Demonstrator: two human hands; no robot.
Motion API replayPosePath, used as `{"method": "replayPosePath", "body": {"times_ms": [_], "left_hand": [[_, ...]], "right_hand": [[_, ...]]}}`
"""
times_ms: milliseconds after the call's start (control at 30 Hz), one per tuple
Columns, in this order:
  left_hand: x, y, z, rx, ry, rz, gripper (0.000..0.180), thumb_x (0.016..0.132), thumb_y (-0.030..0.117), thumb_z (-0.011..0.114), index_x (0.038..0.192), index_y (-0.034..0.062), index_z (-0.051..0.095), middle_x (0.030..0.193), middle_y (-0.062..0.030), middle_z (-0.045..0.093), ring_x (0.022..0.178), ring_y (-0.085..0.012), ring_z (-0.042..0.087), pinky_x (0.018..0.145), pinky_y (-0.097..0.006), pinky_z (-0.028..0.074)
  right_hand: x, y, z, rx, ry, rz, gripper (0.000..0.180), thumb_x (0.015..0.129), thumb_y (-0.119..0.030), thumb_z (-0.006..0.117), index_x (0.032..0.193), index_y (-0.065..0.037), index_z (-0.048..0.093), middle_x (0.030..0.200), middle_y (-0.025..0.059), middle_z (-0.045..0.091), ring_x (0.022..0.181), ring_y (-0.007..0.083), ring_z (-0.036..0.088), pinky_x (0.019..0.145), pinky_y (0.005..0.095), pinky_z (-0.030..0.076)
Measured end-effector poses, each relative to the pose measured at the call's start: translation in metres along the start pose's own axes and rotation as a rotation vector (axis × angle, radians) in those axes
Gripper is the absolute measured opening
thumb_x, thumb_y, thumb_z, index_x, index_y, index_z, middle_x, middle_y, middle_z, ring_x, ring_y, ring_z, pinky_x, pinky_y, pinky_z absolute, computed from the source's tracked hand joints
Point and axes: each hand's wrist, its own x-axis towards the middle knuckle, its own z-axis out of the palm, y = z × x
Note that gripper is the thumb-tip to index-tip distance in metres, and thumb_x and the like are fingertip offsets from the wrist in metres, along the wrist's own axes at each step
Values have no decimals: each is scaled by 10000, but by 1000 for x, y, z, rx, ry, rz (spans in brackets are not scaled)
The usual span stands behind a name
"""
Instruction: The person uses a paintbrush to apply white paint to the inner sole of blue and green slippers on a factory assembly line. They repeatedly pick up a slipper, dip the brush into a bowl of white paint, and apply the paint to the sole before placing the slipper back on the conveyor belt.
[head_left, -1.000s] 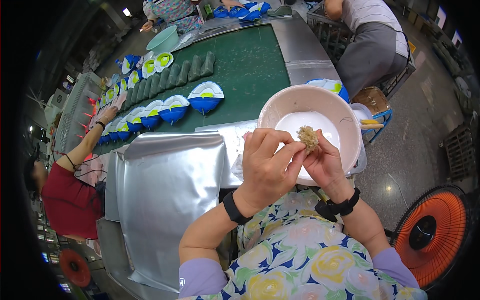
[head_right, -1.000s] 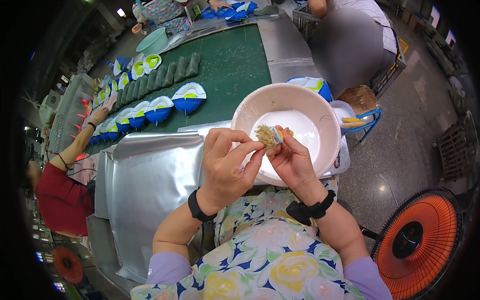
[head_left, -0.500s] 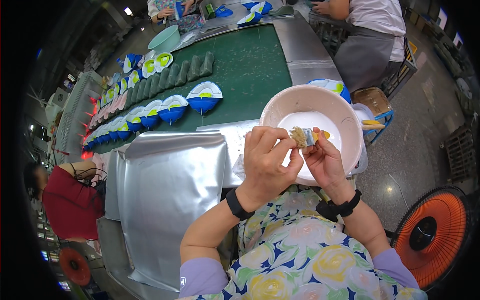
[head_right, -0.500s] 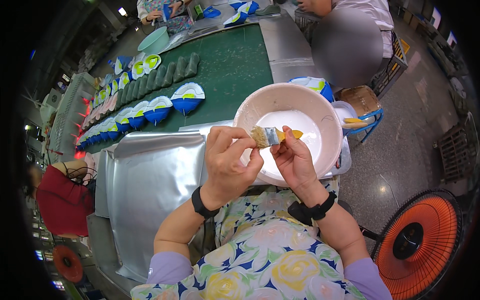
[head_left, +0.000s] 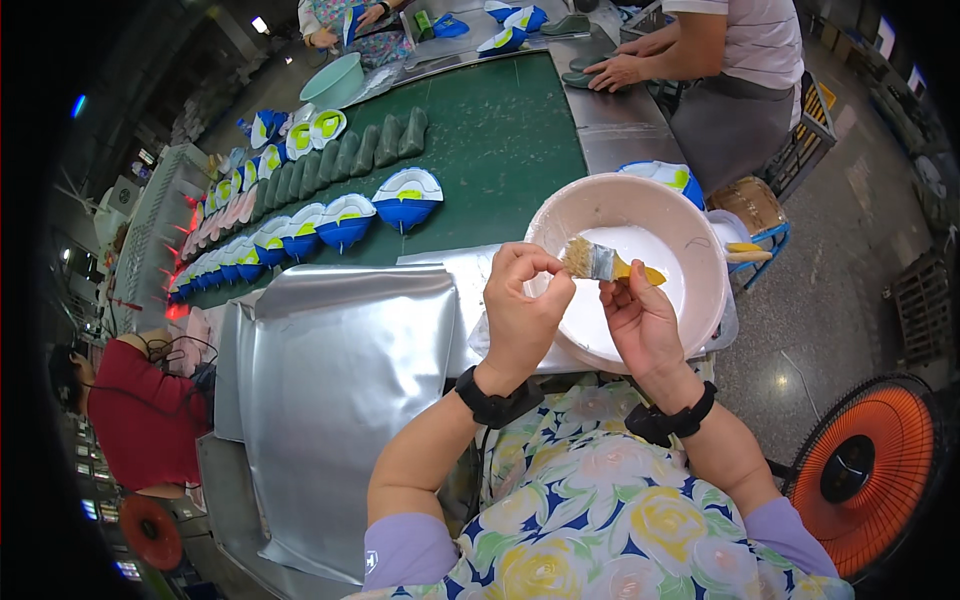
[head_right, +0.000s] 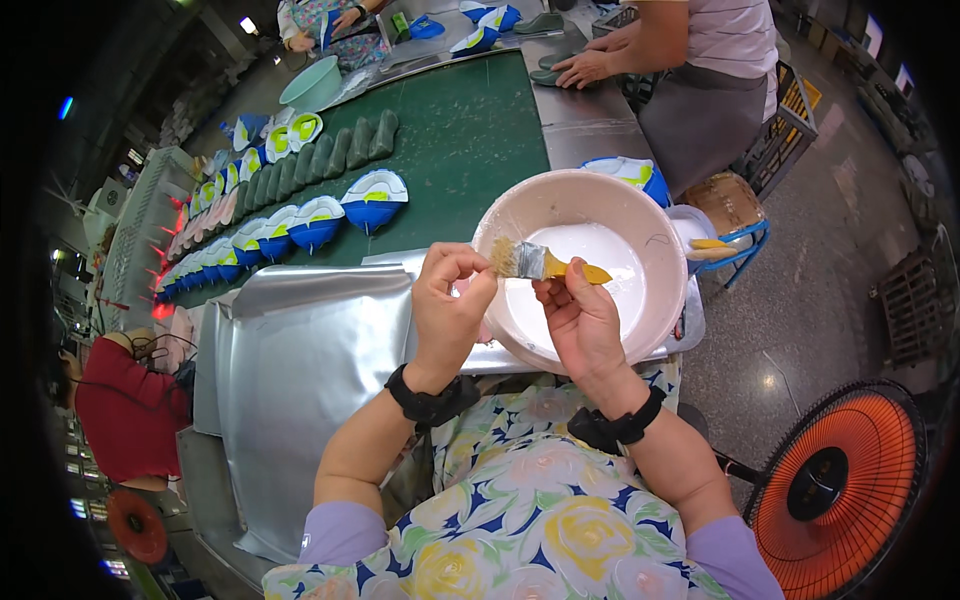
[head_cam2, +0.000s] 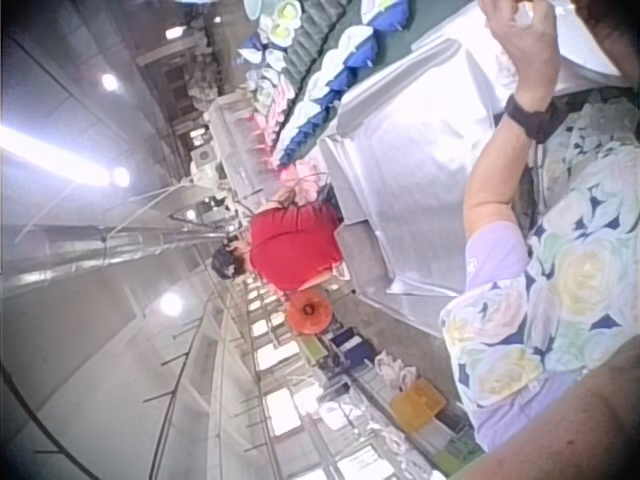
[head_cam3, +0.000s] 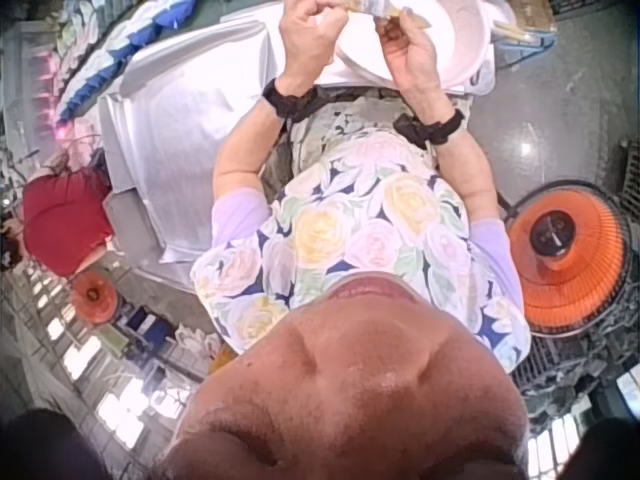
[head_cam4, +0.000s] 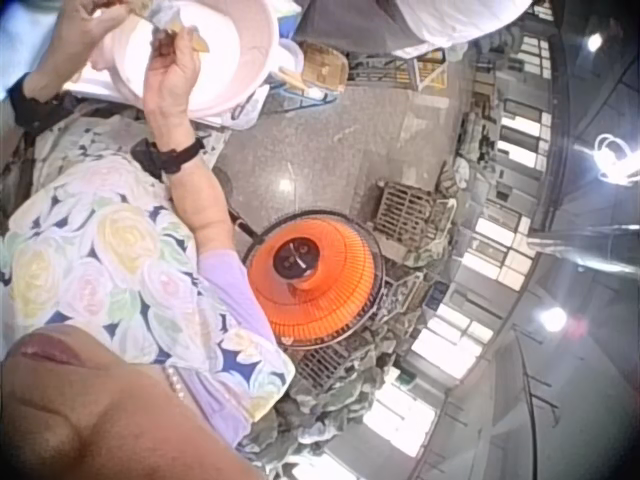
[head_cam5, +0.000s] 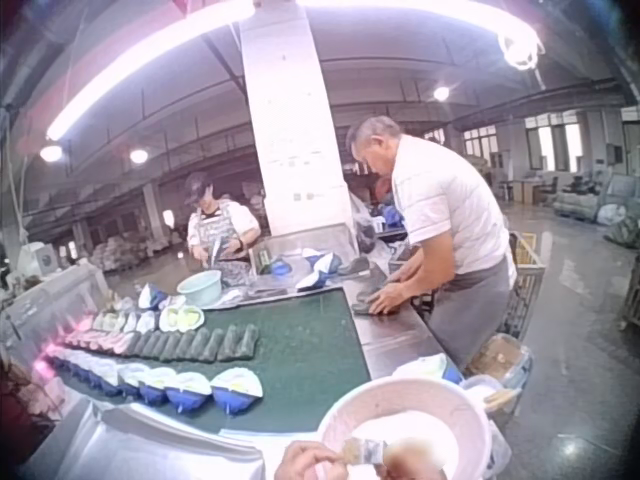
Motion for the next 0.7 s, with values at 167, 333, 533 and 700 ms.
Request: {"method": "replayPosePath", "body": {"times_ms": [167,333,533,700], "left_hand": [[20,-25,-12,-132,142,-90,32,820,23,661,833,-1,645,919,-33,592,857,-117,560,752,-259,461],[40,-82,-77,288,177,-125,65,852,55,645,892,14,674,919,-82,624,836,-172,606,748,-292,474],[18,-122,-79,939,-195,172,81,811,43,665,886,27,690,947,-162,650,881,-300,641,739,-367,501],[23,-81,-60,777,-257,-4,341,757,15,649,1096,47,623,994,-156,637,940,-328,609,803,-404,489]], "right_hand": [[13,-5,-24,89,128,-67,226,1002,-218,588,1118,-24,585,975,76,651,859,151,632,874,304,523],[15,-34,-28,215,210,63,178,994,-203,601,1039,-31,597,880,57,626,778,142,603,754,285,535],[17,-35,-27,482,169,316,149,983,-204,627,944,-69,578,746,0,519,666,96,505,647,250,472],[17,-37,-32,474,192,302,155,975,-217,640,933,-80,582,737,-4,518,666,85,506,631,240,452]]}}
